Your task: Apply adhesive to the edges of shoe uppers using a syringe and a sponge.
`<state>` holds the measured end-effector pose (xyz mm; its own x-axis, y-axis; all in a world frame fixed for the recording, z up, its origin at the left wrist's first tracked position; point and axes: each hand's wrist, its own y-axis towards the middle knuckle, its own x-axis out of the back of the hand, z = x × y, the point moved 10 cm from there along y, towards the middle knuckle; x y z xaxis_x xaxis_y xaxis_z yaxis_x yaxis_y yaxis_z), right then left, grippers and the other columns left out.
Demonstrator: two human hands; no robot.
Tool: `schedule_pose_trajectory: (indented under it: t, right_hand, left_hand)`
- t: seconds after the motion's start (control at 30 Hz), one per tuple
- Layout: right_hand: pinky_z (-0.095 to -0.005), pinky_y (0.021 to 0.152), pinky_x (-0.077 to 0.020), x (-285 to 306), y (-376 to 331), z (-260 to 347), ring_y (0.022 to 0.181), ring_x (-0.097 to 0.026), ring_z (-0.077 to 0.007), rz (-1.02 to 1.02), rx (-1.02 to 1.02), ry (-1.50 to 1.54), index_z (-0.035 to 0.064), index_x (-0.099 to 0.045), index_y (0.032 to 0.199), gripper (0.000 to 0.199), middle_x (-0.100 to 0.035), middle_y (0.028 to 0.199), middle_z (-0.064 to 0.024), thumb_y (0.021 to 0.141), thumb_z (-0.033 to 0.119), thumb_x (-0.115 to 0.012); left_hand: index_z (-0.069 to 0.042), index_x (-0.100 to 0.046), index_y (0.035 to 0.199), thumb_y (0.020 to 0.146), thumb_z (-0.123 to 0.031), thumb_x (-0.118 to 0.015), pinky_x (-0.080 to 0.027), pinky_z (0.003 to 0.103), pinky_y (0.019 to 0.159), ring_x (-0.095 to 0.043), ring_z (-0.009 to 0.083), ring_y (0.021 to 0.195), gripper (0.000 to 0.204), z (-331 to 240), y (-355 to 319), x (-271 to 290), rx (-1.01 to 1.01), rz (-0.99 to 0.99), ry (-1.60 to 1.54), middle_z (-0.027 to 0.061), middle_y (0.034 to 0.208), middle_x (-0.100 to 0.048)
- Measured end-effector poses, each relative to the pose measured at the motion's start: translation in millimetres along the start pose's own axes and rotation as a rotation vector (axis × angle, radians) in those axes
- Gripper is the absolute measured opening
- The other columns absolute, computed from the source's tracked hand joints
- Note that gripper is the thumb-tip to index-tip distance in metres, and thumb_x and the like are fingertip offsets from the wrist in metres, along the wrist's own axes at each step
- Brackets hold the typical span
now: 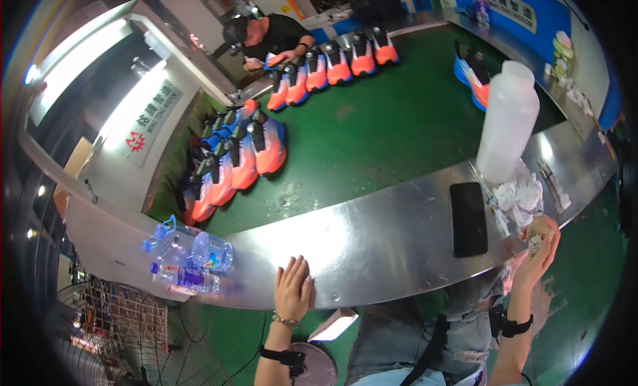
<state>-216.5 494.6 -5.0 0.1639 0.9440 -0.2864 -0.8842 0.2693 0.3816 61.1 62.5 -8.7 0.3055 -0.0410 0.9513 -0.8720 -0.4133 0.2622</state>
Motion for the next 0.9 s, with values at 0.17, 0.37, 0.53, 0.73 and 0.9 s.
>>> schedule_pose_trajectory:
  t: [0.17, 0.37, 0.53, 0.73, 0.9]
  right_hand:
    - [-0.0259, 0.066, -0.0458, 8.3, -31.2, -30.1, 0.078, -0.056, -0.0149, -0.08, -0.081, 0.003, 0.0052, -0.047, 0.108, 0.024, -0.055, 0.096, -0.0095, 0.096, 0.024, -0.037]
    - [-0.0266, 0.065, -0.0454, 13.6, -30.5, -14.6, 0.078, -0.056, -0.016, -0.046, -0.016, 0.109, 0.0061, -0.046, 0.108, 0.022, -0.053, 0.102, -0.0092, 0.096, 0.022, -0.037]
    - [-0.0258, 0.067, -0.0436, -0.6, -9.2, -11.2, 0.081, -0.056, -0.0162, -0.055, 0.009, 0.199, 0.0072, -0.047, 0.109, 0.021, -0.054, 0.1, -0.008, 0.096, 0.021, -0.038]
    - [-0.0239, 0.069, -0.0419, -8.6, -6.7, -29.1, 0.085, -0.053, -0.0141, -0.096, 0.017, 0.061, 0.0052, -0.048, 0.11, 0.02, -0.052, 0.103, -0.0065, 0.095, 0.018, -0.044]
    - [-0.0279, 0.081, -0.0416, -14.6, -8.7, -35.8, 0.091, -0.051, -0.0171, 0.022, 0.059, 0.005, 0.0021, -0.048, 0.111, 0.019, -0.051, 0.106, -0.0087, 0.094, 0.011, -0.042]
  left_hand:
    - [-0.014, -0.057, 0.12, 0.085, -0.018, -0.052, -0.026, 0.045, 0.107, -0.041, 0.0224, 0.127, 0.035, 6.5, 1.2, -3.2, 0.099, -0.066, -0.09, 0.004, 0.129, -0.052]
    - [-0.014, -0.059, 0.116, 0.084, -0.019, -0.054, -0.027, 0.045, 0.106, -0.043, 0.0219, 0.125, 0.032, 3.7, -1.7, -2.6, 0.111, -0.101, -0.114, 0.0036, 0.126, -0.054]
    - [-0.006, -0.059, 0.112, 0.082, 0.002, -0.054, -0.035, 0.043, 0.102, -0.042, 0.0291, 0.126, 0.032, 40.3, -20.8, -4.9, 0.054, -0.155, -0.418, 0.012, 0.125, -0.055]
    - [0.002, -0.061, 0.105, 0.079, 0.013, -0.055, -0.052, 0.026, 0.081, -0.059, 0.0187, 0.1, 0.029, 86.2, -20.0, -7.4, 0.519, -0.414, -0.842, 0.0142, 0.113, -0.06]
    - [0.002, -0.064, 0.095, 0.071, 0.006, -0.07, -0.052, 0.024, 0.068, -0.063, 0.0145, 0.083, 0.025, 88.8, -32.7, -2.9, 0.653, -0.497, -0.805, 0.0104, 0.093, -0.066]
